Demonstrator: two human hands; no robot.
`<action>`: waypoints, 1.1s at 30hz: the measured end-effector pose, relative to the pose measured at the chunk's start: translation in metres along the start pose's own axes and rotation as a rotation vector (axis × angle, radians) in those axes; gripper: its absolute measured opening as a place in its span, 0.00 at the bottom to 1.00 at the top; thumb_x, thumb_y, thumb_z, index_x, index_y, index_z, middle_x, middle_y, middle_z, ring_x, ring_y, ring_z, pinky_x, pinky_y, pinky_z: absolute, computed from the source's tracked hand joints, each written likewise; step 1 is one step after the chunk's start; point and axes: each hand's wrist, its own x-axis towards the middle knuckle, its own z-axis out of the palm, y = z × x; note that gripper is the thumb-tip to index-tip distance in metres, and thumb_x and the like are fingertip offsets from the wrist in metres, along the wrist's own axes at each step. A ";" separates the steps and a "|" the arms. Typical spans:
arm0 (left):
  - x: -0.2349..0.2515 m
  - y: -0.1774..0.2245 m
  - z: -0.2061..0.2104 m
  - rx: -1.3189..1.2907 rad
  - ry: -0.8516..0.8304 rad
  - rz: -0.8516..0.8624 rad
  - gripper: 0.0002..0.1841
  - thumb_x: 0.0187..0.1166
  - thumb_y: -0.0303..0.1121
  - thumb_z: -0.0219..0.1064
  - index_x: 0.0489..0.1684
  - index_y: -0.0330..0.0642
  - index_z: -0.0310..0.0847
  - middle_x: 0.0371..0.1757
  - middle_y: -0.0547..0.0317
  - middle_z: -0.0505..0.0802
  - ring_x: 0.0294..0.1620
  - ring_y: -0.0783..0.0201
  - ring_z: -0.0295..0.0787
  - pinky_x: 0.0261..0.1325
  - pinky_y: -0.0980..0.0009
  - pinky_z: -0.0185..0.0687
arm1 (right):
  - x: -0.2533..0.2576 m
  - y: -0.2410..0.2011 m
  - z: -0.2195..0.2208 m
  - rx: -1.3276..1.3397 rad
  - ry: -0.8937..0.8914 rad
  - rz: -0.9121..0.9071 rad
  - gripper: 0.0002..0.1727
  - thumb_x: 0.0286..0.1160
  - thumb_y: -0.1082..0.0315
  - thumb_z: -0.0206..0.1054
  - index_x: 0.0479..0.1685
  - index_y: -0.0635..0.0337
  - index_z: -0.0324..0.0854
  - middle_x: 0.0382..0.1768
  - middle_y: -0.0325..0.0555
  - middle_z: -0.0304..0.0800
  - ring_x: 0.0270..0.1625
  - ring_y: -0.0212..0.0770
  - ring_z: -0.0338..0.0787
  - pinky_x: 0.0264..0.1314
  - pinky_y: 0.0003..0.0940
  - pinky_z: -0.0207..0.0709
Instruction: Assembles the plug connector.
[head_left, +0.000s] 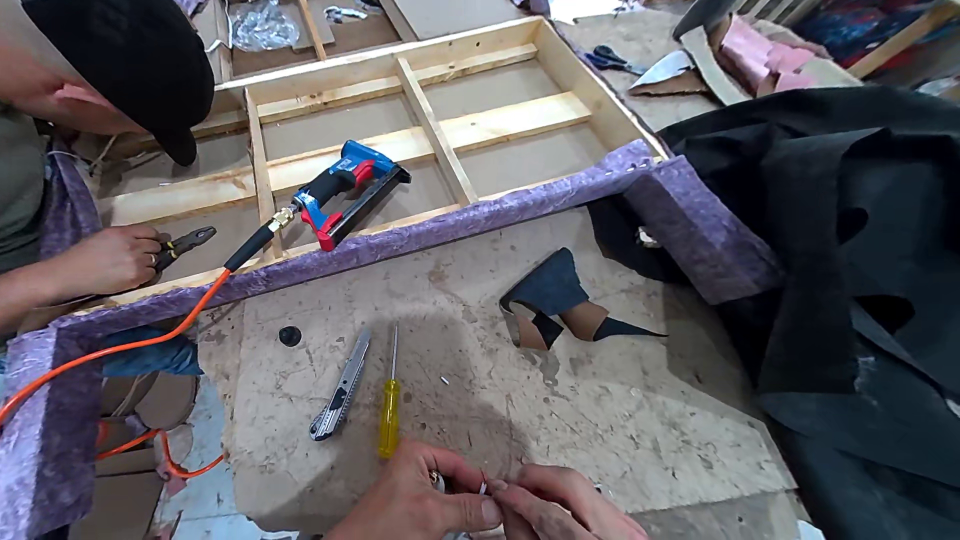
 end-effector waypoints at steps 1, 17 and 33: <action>0.000 0.001 0.001 0.009 0.006 -0.016 0.04 0.72 0.31 0.77 0.33 0.40 0.92 0.28 0.67 0.91 0.26 0.77 0.82 0.31 0.78 0.78 | 0.000 0.001 -0.001 -0.031 -0.007 -0.007 0.08 0.73 0.66 0.76 0.48 0.49 0.94 0.41 0.41 0.90 0.45 0.30 0.89 0.46 0.22 0.85; -0.003 0.001 0.009 0.139 0.061 -0.028 0.10 0.69 0.38 0.81 0.35 0.42 0.95 0.28 0.68 0.92 0.27 0.78 0.82 0.32 0.78 0.78 | -0.012 0.020 0.011 0.430 0.074 0.075 0.10 0.65 0.70 0.79 0.43 0.50 0.89 0.44 0.34 0.92 0.46 0.27 0.92 0.47 0.21 0.90; -0.001 -0.002 0.003 0.024 -0.096 0.015 0.07 0.75 0.35 0.73 0.35 0.39 0.91 0.30 0.68 0.90 0.27 0.80 0.80 0.31 0.80 0.75 | -0.012 0.019 0.010 0.582 0.051 0.057 0.08 0.69 0.68 0.79 0.44 0.49 0.88 0.45 0.35 0.93 0.48 0.29 0.93 0.48 0.22 0.90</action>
